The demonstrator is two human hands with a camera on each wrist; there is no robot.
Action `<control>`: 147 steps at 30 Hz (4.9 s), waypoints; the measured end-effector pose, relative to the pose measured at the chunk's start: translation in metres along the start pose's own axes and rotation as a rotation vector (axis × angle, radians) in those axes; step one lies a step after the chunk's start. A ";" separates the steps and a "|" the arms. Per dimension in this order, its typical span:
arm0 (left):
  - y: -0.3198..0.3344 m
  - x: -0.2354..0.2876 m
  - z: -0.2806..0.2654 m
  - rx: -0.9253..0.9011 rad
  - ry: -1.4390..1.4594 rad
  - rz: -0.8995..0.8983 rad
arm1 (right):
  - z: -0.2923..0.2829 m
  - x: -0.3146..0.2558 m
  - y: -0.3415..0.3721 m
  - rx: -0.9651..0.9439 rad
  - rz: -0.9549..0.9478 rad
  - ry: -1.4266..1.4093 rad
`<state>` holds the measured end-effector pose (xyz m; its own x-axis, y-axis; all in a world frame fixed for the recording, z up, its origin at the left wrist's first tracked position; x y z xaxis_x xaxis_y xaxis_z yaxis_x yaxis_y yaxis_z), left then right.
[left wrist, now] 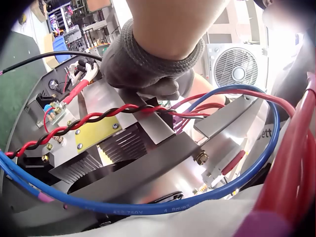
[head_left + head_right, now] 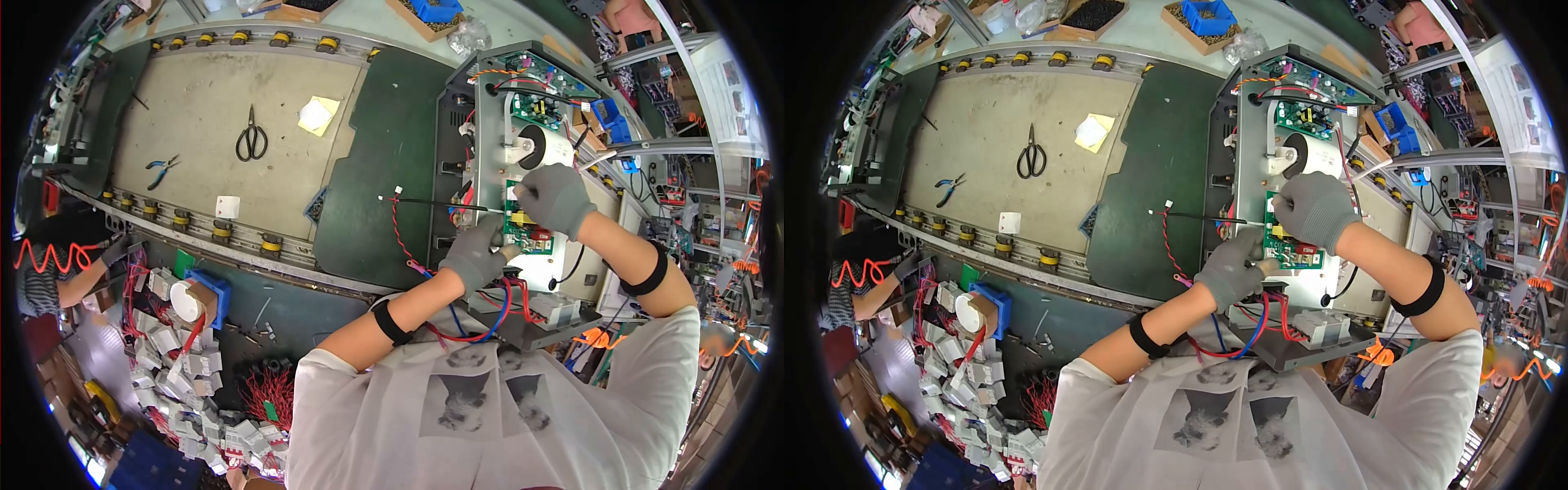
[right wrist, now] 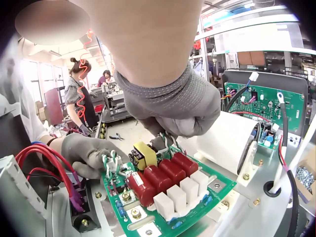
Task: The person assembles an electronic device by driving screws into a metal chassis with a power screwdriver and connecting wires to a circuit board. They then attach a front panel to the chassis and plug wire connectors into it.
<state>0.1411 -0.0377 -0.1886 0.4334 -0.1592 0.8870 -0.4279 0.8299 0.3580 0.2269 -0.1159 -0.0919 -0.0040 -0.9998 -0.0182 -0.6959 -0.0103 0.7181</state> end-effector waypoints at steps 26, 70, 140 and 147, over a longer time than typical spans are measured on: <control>-0.003 0.016 0.001 -0.082 -0.278 0.182 | 0.017 -0.007 -0.005 0.160 -0.104 -0.051; -0.043 0.010 0.011 0.279 0.135 0.076 | 0.099 0.020 0.242 0.859 -0.480 -0.107; -0.092 0.139 0.089 0.174 -0.885 0.370 | 0.045 0.230 0.230 0.232 0.088 -0.169; -0.133 0.143 0.116 0.460 -1.178 0.023 | 0.028 0.264 0.142 0.191 0.098 -0.206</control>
<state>0.1672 -0.2327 -0.0756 -0.4436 -0.7220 0.5310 -0.7641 0.6143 0.1970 0.1068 -0.3812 -0.0145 -0.2098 -0.9715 -0.1102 -0.8074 0.1086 0.5800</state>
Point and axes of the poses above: each hand's wrist, its own y-axis away from the middle knuckle, its own z-axis out of the palm, x = y × z, the point moved 10 cm from there along -y, towards the middle knuckle, and after that the axes turned 15 degrees about -x, right-handed, at the moved point
